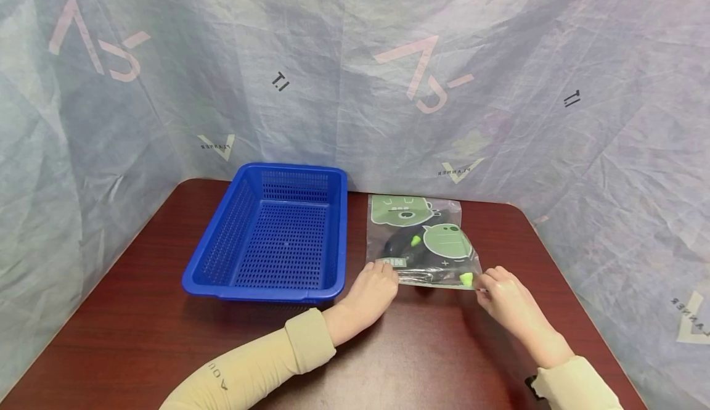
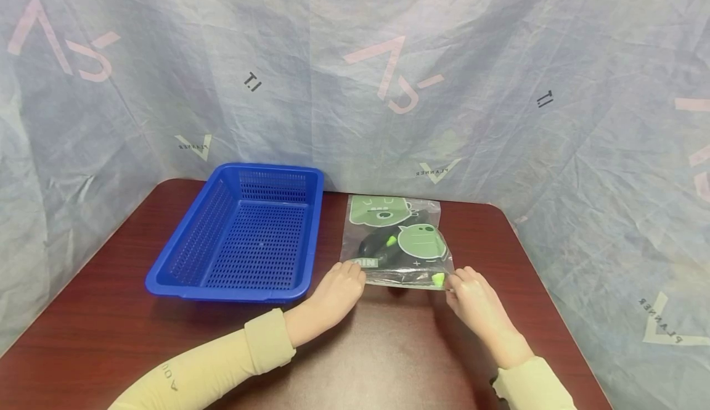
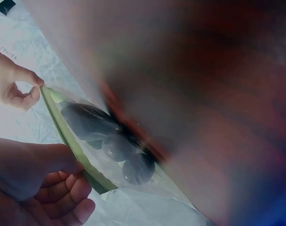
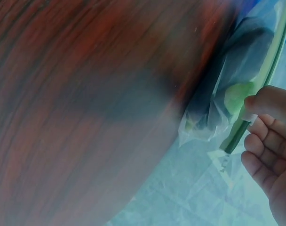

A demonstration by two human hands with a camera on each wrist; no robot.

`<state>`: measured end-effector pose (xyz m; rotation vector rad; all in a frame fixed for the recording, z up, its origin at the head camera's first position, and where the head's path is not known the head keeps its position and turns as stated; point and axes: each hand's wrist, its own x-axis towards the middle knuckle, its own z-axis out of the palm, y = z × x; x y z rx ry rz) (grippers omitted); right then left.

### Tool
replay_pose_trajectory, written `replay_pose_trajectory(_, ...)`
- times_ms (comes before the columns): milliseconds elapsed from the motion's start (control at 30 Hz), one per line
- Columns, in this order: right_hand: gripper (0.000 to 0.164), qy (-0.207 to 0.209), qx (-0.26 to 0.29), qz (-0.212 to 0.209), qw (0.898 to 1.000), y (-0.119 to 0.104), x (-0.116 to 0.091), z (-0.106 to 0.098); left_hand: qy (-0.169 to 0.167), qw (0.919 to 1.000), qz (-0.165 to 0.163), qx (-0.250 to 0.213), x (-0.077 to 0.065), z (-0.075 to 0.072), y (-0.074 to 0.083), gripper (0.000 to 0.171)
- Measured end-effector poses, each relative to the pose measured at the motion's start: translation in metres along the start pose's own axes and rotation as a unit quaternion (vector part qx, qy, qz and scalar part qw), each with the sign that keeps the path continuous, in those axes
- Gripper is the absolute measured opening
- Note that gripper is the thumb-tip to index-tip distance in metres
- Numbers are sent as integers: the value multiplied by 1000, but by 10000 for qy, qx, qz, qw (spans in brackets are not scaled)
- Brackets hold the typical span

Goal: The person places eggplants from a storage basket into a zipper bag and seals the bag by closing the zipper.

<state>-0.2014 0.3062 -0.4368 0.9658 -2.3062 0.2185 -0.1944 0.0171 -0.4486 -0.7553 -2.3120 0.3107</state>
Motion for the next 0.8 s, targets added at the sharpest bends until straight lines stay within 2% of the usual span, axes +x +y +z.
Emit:
replay_pose_trajectory(133,13,72,-78,89,9999,4,-4,-2,71,10000,-5,7,-1,1,-1,18)
replay_pose_trajectory(233,22,103,-105,180,9997,6,-7,-3,51,10000,4,1,-1,1,0,18)
replay_pose_trajectory(400,24,-30,-98,252,9996,10,-11,-2,3,10000,79,-12,-2,2,1,20)
replay_pose_trajectory(567,27,-254,-167,149,9994,12,-12,-2,-114,9998,153,-54,-1,1,2,17)
replay_pose_trajectory(667,28,-461,-274,192,9984,11,-8,-5,-325,9989,226,-232,-2,-2,2,13)
replay_pose_trajectory(800,30,-713,-314,465,9959,7,5,-11,-575,9949,355,-751,-2,-13,-2,2)
